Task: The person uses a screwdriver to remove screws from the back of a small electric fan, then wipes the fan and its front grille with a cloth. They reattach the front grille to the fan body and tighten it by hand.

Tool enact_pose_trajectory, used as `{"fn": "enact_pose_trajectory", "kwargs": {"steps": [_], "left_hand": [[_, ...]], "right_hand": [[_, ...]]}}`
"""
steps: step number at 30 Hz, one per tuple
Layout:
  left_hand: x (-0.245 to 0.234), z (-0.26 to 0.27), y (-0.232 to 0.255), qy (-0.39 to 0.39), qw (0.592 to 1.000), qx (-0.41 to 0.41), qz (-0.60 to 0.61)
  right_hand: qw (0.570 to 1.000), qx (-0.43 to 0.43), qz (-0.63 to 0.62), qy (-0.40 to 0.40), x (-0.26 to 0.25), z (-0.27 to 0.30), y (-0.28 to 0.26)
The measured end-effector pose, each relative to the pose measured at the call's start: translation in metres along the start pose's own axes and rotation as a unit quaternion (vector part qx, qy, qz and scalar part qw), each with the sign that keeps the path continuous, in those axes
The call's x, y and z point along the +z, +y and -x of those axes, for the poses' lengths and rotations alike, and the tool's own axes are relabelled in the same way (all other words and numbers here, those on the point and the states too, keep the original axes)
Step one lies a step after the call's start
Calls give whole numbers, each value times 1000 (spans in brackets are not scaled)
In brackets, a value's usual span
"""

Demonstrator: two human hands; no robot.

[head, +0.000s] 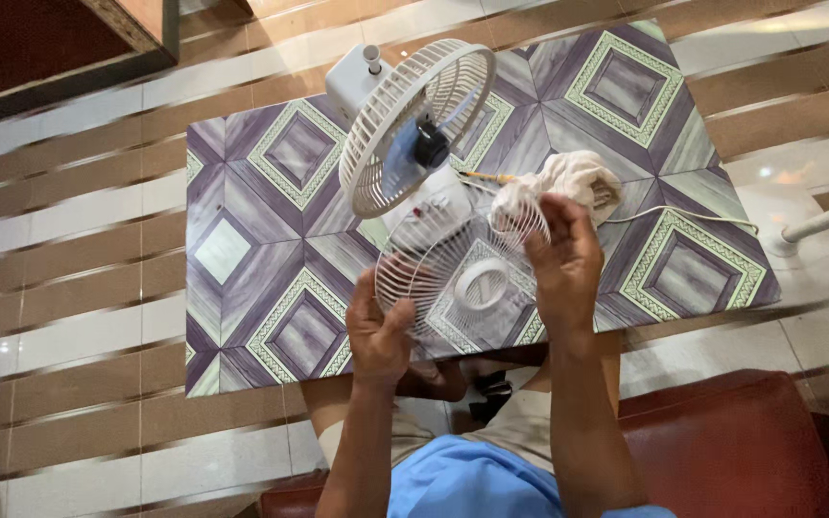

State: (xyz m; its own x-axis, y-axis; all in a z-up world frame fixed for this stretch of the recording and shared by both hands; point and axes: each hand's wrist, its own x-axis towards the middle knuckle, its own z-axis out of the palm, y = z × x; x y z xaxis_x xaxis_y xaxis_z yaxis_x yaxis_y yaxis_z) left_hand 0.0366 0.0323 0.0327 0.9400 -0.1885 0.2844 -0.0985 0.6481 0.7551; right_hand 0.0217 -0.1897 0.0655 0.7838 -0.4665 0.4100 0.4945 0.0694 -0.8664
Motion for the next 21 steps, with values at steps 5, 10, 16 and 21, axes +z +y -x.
{"fn": "enact_pose_trajectory", "kwargs": {"steps": [5,10,16,21], "left_hand": [[47,-14,25,44,924,193,-327],[69,-41,38,80,797,284,-527],[71,-61,33,110,754,294,-576],[68,-71,21,120,747,317,-572]], "right_hand": [[996,10,83,11,16,-26,10],[997,-14,68,24,31,-50,22],[998,-28,45,23,38,-77,35],[999,-31,21,16,41,-97,49]]}}
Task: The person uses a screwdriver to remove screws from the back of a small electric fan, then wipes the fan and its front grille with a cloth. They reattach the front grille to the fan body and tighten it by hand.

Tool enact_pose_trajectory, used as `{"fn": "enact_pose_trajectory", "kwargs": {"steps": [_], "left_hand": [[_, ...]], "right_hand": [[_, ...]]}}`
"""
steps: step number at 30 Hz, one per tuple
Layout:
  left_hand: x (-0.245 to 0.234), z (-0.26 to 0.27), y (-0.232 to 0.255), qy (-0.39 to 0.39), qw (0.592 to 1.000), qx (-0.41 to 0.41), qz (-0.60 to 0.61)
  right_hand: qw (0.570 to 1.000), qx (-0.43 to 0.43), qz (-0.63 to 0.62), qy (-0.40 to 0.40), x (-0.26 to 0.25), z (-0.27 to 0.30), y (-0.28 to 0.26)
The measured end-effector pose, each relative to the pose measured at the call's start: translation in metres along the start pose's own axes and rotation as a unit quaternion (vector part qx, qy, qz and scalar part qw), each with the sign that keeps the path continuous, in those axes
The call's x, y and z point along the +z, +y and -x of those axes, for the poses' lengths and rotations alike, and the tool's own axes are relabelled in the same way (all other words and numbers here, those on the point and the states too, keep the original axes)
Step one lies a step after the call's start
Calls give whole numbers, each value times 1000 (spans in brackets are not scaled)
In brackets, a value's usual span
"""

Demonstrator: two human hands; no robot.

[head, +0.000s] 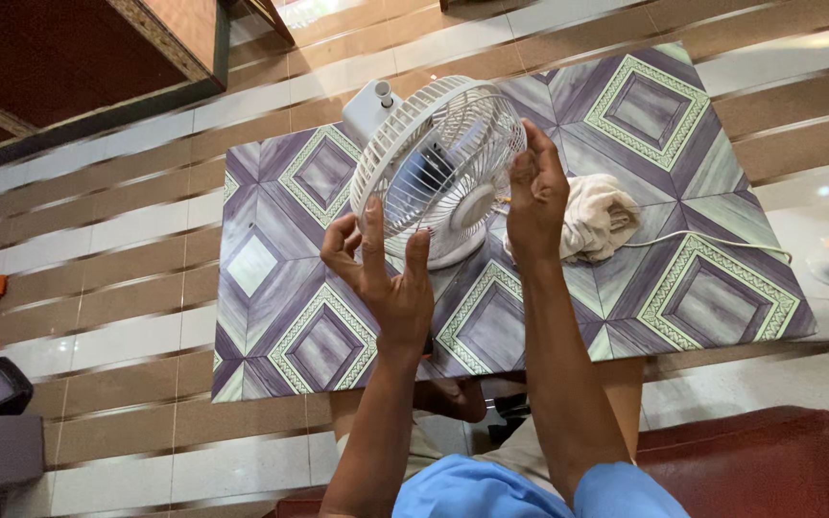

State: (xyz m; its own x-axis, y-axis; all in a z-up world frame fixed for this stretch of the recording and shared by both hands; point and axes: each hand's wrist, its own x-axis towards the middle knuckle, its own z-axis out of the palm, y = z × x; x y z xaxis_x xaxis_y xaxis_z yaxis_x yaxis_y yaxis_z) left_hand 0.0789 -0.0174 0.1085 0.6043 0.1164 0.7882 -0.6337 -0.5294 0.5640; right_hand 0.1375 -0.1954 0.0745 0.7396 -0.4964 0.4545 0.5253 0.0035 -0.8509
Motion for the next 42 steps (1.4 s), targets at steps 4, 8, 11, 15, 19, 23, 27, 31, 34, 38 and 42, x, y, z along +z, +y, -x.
{"fn": "enact_pose_trajectory", "kwargs": {"steps": [4,8,11,15,19,23,27,31,34,38,42], "left_hand": [[11,0,-16,30,999,1,32],[21,5,-34,68,997,11,33],[29,8,-47,79,996,11,29],[46,6,-68,73,986,-31,148],[60,7,-85,77,973,-26,216],[57,7,-98,93,971,-31,219],[43,-2,-114,81,965,-57,241],[28,-9,-125,74,963,-41,254],[24,-11,-123,69,971,-35,225],[21,-12,-110,60,970,-42,230],[13,-10,-93,74,981,-26,178]], "right_hand": [[997,-7,-75,-15,7,-8,14],[997,-16,-70,-28,12,-9,29],[998,-13,-60,-12,12,-9,40],[997,-12,-74,4,10,-13,50],[991,16,-127,-39,13,-15,53],[991,68,-117,-9,20,-3,48],[996,49,-70,5,24,26,35],[996,-37,-72,-30,31,55,22],[997,-37,-54,-50,33,65,14],[998,-43,-15,-44,34,66,10],[997,-24,-60,-46,36,67,10]]}}
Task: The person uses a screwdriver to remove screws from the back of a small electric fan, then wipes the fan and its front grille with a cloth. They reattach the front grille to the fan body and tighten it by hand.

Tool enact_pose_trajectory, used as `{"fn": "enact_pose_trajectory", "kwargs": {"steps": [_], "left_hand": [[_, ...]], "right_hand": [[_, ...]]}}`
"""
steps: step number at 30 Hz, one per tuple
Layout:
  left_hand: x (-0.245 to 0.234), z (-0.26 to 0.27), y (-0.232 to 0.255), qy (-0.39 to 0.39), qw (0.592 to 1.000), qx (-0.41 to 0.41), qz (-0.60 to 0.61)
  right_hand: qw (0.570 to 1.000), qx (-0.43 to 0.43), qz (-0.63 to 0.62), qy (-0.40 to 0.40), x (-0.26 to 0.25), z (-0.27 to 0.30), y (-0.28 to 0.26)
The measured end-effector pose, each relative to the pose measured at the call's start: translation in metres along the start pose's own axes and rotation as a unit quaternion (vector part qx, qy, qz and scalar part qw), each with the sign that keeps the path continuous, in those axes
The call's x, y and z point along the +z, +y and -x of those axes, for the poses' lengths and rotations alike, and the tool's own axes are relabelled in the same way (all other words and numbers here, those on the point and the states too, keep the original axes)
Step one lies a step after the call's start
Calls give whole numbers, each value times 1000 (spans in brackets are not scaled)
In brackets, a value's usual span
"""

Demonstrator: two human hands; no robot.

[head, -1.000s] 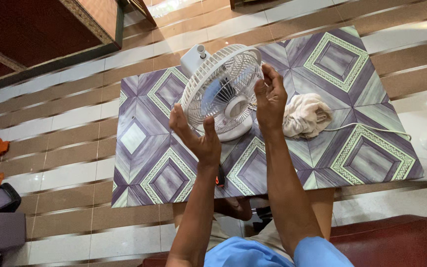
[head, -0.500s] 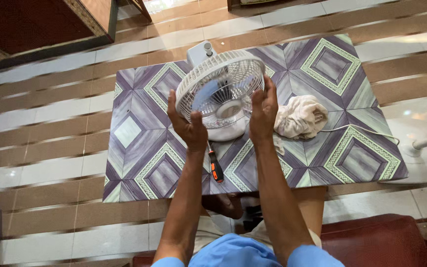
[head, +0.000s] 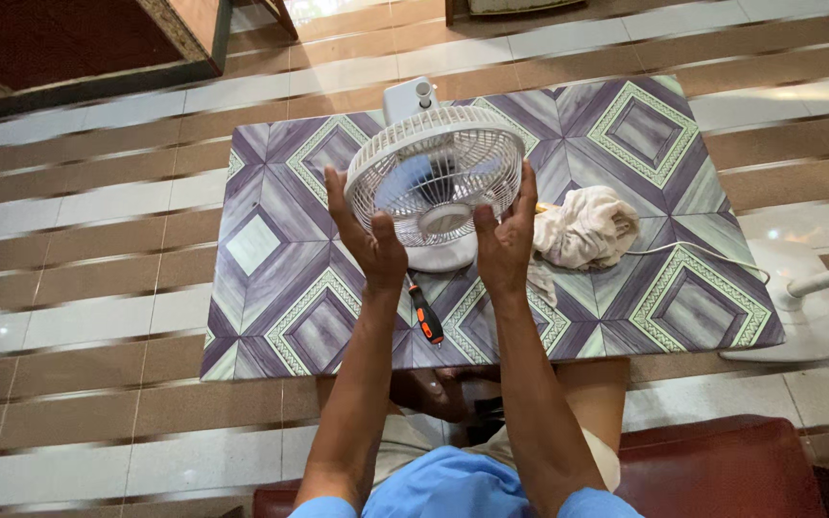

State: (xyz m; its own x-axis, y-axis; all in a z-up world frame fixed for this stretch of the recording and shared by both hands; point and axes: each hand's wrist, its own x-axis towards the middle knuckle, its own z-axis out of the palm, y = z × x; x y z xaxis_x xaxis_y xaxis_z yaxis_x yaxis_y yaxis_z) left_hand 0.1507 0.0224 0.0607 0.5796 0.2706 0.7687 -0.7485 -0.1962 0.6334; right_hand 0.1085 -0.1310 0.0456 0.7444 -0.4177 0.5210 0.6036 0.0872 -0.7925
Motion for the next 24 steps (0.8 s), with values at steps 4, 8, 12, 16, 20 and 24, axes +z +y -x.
{"fn": "enact_pose_trajectory", "kwargs": {"steps": [4,8,12,16,20,24], "left_hand": [[-1,1,13,-5,999,24,-39],[0,-1,19,-7,999,28,-44],[1,0,19,-4,1000,18,-16],[1,3,16,-4,999,31,-20],[0,6,14,-3,999,43,-30],[1,8,12,0,996,63,-68]], "right_hand": [[1000,0,25,1,0,-1,-2],[999,-13,33,-3,1,-4,-4],[998,-18,59,3,4,-5,-3],[999,-15,42,12,7,-4,-1],[999,-24,27,15,8,-3,1],[999,-27,37,21,7,-4,6]]}}
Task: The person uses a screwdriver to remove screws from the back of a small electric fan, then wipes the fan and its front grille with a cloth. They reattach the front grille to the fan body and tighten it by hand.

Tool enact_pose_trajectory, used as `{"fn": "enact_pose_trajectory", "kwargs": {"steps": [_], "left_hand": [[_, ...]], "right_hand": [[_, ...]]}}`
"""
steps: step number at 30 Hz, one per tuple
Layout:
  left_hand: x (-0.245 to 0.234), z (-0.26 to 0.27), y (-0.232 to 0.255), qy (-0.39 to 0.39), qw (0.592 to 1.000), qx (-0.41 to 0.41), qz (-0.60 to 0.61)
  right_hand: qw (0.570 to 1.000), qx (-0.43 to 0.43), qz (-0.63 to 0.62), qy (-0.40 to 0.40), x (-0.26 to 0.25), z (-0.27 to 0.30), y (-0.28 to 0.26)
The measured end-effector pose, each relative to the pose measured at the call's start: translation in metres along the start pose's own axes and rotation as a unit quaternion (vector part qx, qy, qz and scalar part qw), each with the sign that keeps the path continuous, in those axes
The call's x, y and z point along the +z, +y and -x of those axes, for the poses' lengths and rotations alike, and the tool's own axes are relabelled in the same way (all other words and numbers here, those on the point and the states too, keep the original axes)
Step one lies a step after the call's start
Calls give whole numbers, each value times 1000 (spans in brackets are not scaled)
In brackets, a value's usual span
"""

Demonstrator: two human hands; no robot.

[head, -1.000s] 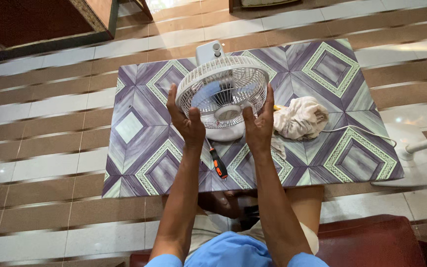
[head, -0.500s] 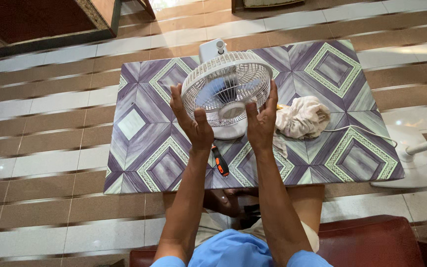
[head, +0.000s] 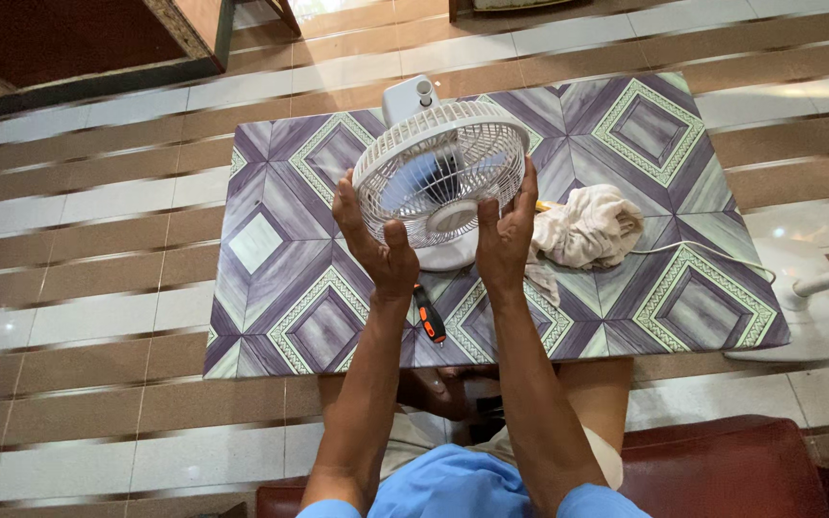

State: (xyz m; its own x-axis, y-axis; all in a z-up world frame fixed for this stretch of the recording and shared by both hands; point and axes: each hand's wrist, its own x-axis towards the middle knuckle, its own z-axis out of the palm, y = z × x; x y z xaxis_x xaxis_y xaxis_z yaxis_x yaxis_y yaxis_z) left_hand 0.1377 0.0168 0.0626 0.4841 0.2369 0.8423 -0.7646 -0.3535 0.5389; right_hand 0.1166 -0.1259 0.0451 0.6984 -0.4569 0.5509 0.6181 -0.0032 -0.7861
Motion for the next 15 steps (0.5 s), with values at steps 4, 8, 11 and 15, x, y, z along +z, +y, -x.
{"fn": "enact_pose_trajectory", "kwargs": {"steps": [4,8,11,15], "left_hand": [[0,0,0,1,1000,13,-3],[1,-1,3,0,999,23,-23],[1,-4,4,1,999,30,-14],[3,-4,3,11,999,32,-16]], "right_hand": [[999,16,-36,6,1,1,3],[1000,9,-12,11,1,2,1],[1000,1,0,16,4,0,0],[1000,-1,-1,27,7,-1,0]]}}
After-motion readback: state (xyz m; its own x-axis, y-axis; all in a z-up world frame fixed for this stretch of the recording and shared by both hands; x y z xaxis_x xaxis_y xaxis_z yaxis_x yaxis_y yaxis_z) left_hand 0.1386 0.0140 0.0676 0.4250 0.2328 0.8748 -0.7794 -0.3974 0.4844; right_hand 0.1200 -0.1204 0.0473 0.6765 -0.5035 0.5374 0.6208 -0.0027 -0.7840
